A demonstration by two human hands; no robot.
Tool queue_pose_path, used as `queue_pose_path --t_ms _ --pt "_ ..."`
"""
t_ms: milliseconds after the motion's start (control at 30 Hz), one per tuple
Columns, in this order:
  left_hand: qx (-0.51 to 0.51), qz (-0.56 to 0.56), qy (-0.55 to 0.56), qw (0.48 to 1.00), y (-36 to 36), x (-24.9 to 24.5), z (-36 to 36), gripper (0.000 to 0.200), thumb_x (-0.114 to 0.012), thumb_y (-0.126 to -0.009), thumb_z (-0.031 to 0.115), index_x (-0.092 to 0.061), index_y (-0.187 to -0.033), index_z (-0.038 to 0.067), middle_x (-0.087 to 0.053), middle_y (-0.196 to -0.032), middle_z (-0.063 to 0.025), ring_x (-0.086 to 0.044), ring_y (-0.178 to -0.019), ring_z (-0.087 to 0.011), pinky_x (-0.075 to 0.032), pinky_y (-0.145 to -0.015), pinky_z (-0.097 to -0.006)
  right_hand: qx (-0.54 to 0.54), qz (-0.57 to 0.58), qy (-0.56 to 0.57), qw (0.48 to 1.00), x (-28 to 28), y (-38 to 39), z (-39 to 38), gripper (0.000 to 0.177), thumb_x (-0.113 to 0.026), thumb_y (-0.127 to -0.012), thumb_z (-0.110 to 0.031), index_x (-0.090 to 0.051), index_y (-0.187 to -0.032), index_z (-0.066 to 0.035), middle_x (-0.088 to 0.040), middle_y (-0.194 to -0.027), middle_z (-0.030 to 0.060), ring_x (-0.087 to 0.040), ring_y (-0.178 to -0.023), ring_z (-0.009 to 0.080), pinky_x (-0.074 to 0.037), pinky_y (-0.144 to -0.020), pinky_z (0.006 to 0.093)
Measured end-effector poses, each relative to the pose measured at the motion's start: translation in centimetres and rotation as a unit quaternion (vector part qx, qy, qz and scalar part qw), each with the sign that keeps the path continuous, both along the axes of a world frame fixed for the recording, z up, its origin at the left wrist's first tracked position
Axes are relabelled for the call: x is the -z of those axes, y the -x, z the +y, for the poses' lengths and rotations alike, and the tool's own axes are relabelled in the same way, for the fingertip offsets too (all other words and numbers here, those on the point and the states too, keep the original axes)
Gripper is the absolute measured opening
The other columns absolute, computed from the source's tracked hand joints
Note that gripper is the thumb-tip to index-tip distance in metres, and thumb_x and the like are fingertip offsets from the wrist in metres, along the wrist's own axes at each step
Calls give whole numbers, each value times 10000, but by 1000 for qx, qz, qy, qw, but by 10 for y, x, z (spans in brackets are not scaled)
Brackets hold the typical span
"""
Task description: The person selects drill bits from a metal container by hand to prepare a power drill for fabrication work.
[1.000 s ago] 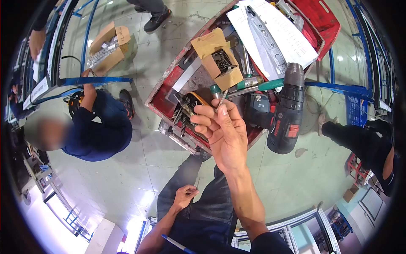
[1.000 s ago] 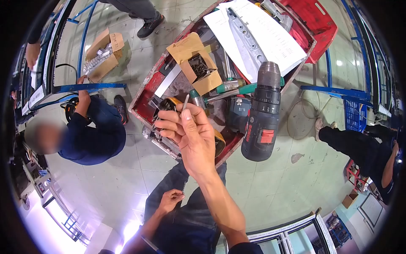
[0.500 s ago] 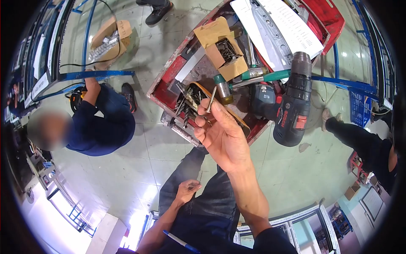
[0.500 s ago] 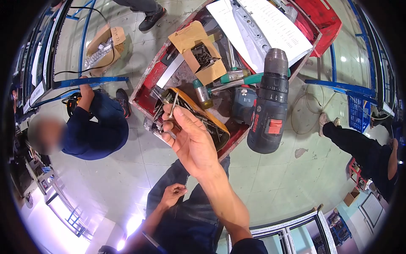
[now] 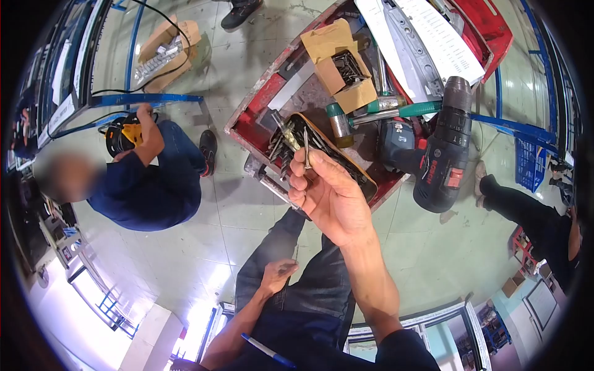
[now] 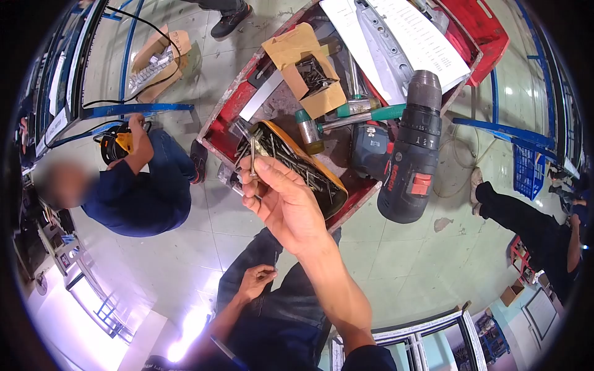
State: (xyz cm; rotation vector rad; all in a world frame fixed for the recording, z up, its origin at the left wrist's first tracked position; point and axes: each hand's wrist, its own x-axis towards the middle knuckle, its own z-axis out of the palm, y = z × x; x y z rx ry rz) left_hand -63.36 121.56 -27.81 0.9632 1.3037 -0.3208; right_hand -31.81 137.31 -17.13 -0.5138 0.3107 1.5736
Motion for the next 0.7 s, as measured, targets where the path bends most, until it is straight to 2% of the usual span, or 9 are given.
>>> queue_pose_path --t_ms 67,100,167,200,233,267,367,533,700 --pt "-55 -10 -52 997 -4 -4 5 188 -696 -958 92 -694 -1118 -6 -727 -1033 -83 -663 -920 -122 -532 -847 -271 -16 -23 -14 1000 2 0 -1 226 -617 -1023 -217 -673 -1146 -36 -659 -958 4 -608 -814 84 -501 -760 243" --pt "-103 -32 -106 988 -8 -8 12 181 -679 -968 79 -690 -1122 -15 -721 -1041 -88 -660 -927 -125 -530 -853 -274 -29 -149 0 988 0 3 -1 215 -625 -1017 -198 -678 -1139 -28 -661 -957 13 -612 -816 90 -498 -756 245" --pt "-156 -64 -181 969 -29 -36 43 166 -643 -983 46 -681 -1122 -38 -701 -1048 -92 -654 -939 -140 -524 -868 -281 -57 -388 27 920 -7 10 -3 194 -641 -1006 -160 -686 -1124 -12 -666 -955 31 -620 -819 103 -493 -749 250" --pt "-164 -71 -204 963 -50 -67 74 160 -624 -990 25 -676 -1119 -53 -687 -1048 -92 -652 -945 -151 -521 -877 -285 -25 -520 1 854 2 15 -5 168 -662 -980 -106 -694 -1095 12 -672 -958 69 -625 -822 131 -495 -741 263" --pt "-192 -98 -225 950 -70 -93 99 166 -621 -984 4 -676 -1130 -54 -669 -1008 -92 -652 -930 -168 -521 -874 -294 -43 -564 0 824 -5 14 -7 149 -675 -951 -74 -700 -1062 22 -674 -973 97 -628 -811 155 -506 -742 275" --pt "-194 -115 -251 941 -83 -114 121 215 -666 -912 -60 -715 -1121 -48 -717 -1053 -146 -686 -952 -182 -523 -865 -283 -44 -567 -14 822 -4 18 -11 138 -679 -937 -53 -699 -1050 25 -673 -970 102 -628 -806 161 -504 -737 276" --pt "-198 -182 -305 914 -105 -134 158 187 -679 -914 -40 -719 -1097 -49 -721 -1025 -137 -693 -921 -194 -533 -840 -296 -68 -639 -56 764 -11 26 -19 127 -686 -899 10 -696 -1023 34 -673 -952 127 -646 -812 212 -513 -720 302" --pt "-123 -173 -374 903 -113 -132 172 145 -696 -903 -32 -733 -1043 -36 -720 -971 -127 -692 -876 -198 -540 -800 -301 -40 -737 -90 669 -25 36 -24 195 -747 -832 11 -715 -1024 8 -679 -969 115 -649 -812 247 -517 -709 336" --pt "-88 -160 -408 895 -116 -130 171 136 -697 -902 -31 -739 -1031 -26 -716 -963 -129 -692 -859 -197 -546 -778 -299 -58 -722 -93 684 -23 36 -33 131 -728 -877 -13 -738 -1007 3 -711 -997 123 -670 -866 226 -532 -755 318"
